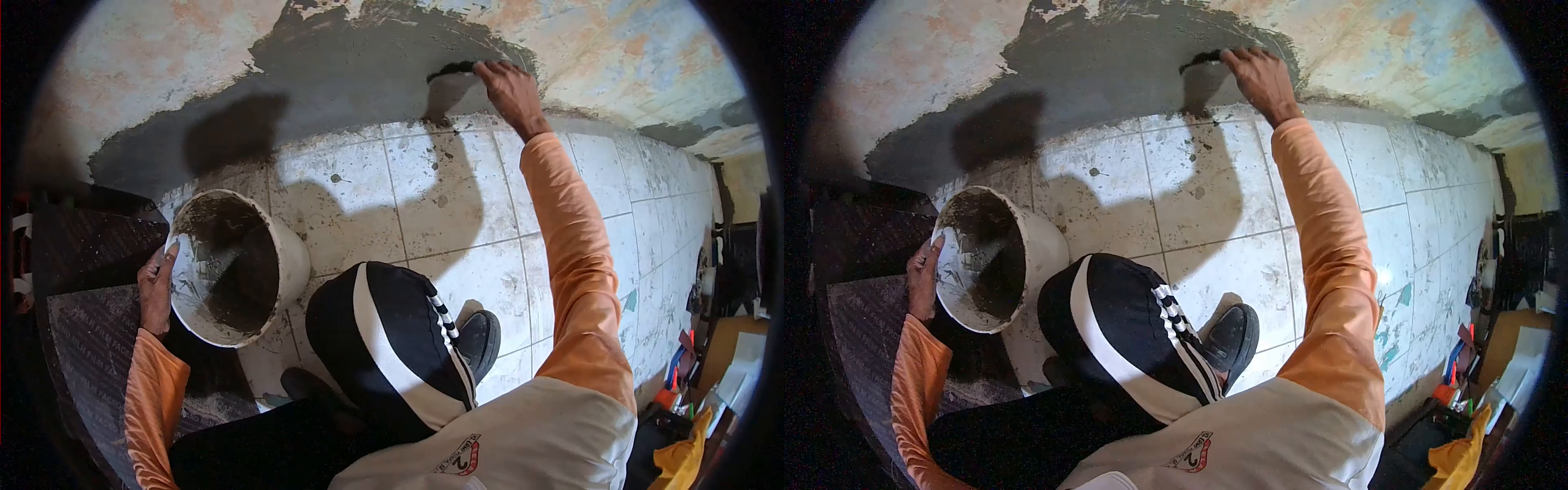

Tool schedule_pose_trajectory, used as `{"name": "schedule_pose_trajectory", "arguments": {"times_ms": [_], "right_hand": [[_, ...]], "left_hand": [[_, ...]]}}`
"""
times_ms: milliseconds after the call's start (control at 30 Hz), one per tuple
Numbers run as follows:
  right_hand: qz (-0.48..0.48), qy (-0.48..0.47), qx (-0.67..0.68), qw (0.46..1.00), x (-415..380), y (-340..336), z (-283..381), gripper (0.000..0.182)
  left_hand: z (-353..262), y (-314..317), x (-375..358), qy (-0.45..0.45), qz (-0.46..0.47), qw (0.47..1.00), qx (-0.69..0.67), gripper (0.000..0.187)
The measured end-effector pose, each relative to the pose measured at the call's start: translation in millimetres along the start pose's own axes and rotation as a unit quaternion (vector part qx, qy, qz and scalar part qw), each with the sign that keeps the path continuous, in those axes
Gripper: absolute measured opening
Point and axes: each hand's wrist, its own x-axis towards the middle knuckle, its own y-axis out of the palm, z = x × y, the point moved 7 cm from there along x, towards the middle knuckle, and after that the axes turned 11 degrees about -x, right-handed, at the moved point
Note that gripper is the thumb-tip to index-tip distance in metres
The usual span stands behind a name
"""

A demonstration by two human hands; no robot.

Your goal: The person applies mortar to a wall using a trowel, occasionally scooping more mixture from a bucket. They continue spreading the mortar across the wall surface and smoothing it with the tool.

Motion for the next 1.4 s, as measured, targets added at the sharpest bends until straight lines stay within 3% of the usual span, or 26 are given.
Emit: {"name": "schedule_pose_trajectory", "arguments": {"times_ms": [67, 200, 267, 400, 467, 500, 533, 567, 600, 667, 767, 800, 833, 867, 933, 1000, 1067, 1133, 1200, 1233, 1400], "right_hand": [[-0.095, 0.002, -0.017, 0.995, 12, -24, -14, 0.030], [-0.092, 0.019, -0.004, 0.996, 34, -75, -46, 0.019], [-0.072, 0.084, 0.000, 0.994, 34, -100, -63, 0.015], [-0.135, 0.167, -0.023, 0.976, -6, -135, -74, 0.016], [-0.057, 0.167, 0.059, 0.983, -29, -105, -60, 0.012], [-0.095, 0.115, 0.097, 0.984, -39, -93, -38, 0.011], [-0.003, 0.105, 0.094, 0.990, -41, -72, -18, 0.015], [0.010, 0.057, 0.101, 0.993, -41, -47, 2, 0.018], [-0.062, 0.019, 0.075, 0.995, -38, -37, 20, 0.020], [0.030, 0.044, 0.098, 0.994, -15, -22, 27, 0.022], [0.039, 0.075, 0.080, 0.993, 35, -55, -13, 0.016], [-0.062, 0.064, 0.080, 0.993, 46, -75, -32, 0.017], [-0.078, 0.039, 0.065, 0.994, 56, -87, -57, 0.018], [-0.030, 0.099, 0.099, 0.990, 64, -101, -85, 0.018], [-0.091, 0.109, 0.121, 0.982, 66, -182, -89, 0.013], [-0.124, 0.189, 0.143, 0.964, 40, -197, -98, 0.011], [-0.050, 0.186, -0.004, 0.981, -7, -129, -120, 0.017], [-0.084, 0.106, 0.058, 0.989, -48, -101, -83, 0.014], [0.052, 0.110, 0.047, 0.991, -85, -36, -60, 0.014], [0.039, 0.109, 0.076, 0.990, -102, -10, -50, 0.016], [0.168, 0.094, 0.039, 0.981, -119, 75, -30, 0.031]], "left_hand": [[2, -5, 3, -0.008, 0.006, 1.000, 0.020, 0.036], [6, -7, 5, 0.012, 0.015, 1.000, 0.002, 0.038], [6, -8, 6, 0.027, 0.008, 1.000, 0.000, 0.038], [6, -9, 8, 0.021, 0.022, 1.000, -0.007, 0.038], [5, -8, 5, 0.002, 0.011, 1.000, 0.010, 0.038], [7, -9, 7, 0.004, 0.012, 1.000, 0.010, 0.038], [10, -11, 10, 0.015, 0.011, 1.000, 0.008, 0.037], [11, -13, 13, 0.028, 0.008, 1.000, 0.005, 0.037], [13, -14, 14, 0.031, 0.007, 0.999, 0.006, 0.037], [11, -16, 14, 0.044, 0.012, 0.999, 0.030, 0.035], [1, -8, 4, 0.013, -0.001, 0.999, 0.046, 0.035], [-1, -6, 5, 0.010, -0.003, 0.999, 0.051, 0.035], [-1, -5, 6, 0.009, 0.001, 0.999, 0.054, 0.035], [0, -5, 6, 0.018, 0.003, 0.999, 0.038, 0.035], [1, -5, 5, 0.026, 0.011, 0.999, 0.022, 0.035], [5, -7, 8, 0.020, 0.005, 1.000, 0.004, 0.034], [8, -8, 12, 0.044, 0.027, 0.999, -0.007, 0.034], [10, -10, 13, 0.025, 0.019, 0.999, -0.029, 0.034], [8, -8, 10, 0.024, 0.027, 0.999, -0.018, 0.036], [4, -5, 8, 0.020, 0.028, 0.999, -0.023, 0.036], [2, -4, 8, 0.013, 0.018, 1.000, -0.002, 0.039]]}}
